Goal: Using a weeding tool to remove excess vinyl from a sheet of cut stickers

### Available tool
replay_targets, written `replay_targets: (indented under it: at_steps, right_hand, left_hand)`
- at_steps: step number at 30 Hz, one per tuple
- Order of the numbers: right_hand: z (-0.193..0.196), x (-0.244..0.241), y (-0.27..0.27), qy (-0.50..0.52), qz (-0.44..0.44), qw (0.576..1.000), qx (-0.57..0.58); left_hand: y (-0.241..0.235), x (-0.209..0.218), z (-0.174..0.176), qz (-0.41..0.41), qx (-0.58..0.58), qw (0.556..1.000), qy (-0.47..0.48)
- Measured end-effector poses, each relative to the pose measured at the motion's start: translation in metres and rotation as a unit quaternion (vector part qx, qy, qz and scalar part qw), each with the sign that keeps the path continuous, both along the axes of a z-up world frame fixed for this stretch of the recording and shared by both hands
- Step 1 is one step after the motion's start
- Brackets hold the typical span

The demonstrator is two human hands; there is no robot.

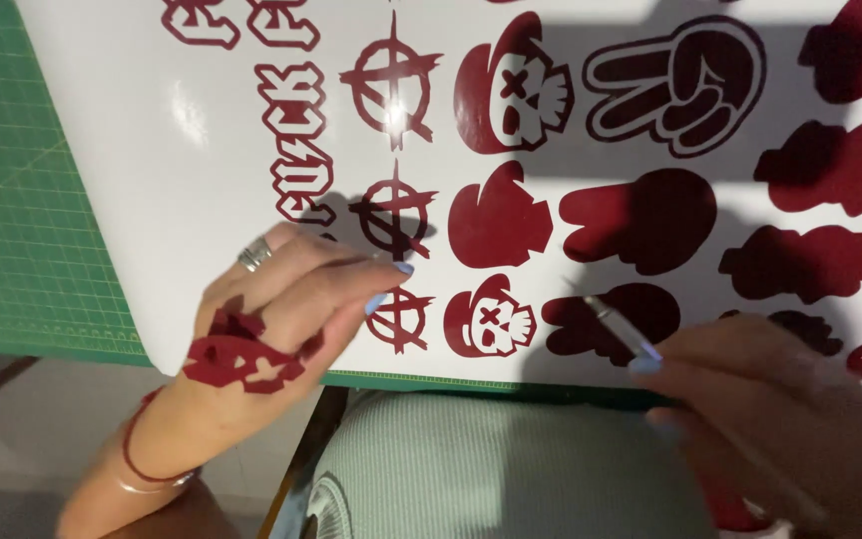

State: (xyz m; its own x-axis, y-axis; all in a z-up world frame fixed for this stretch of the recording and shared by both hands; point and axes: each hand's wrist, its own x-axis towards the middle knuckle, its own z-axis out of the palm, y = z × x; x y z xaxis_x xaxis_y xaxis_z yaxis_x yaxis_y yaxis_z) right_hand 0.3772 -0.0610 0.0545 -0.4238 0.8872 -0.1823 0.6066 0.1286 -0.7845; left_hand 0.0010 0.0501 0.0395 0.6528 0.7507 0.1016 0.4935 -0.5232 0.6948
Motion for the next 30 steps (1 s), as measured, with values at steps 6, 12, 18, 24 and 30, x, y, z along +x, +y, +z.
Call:
replay_targets:
  at_steps: [6, 12, 18, 24, 30]
  right_hand:
    - [-0.016, 0.031, 0.037, 0.010, -0.039, 0.999, -0.033]
    - [0.015, -0.009, 0.128, -0.027, 0.032, 0.999, 0.009]
    - [-0.060, -0.017, 0.123, -0.076, 0.105, 0.976, 0.175]
    - [-0.076, -0.023, 0.120, 0.002, 0.170, 0.930, 0.325]
    - [-0.057, -0.031, 0.127, -0.026, 0.220, 0.910, 0.350]
  left_hand:
    - [0.026, 0.001, -0.005, -0.036, 0.010, 0.999, 0.000]
    - [0.073, 0.017, -0.005, -0.068, 0.064, 0.995, 0.022]
    - [0.098, 0.027, -0.012, -0.087, 0.042, 0.995, -0.003]
    - [0.106, 0.036, -0.030, -0.094, 0.056, 0.992, -0.058]
    - [0.104, 0.038, -0.038, -0.087, 0.037, 0.994, -0.053]
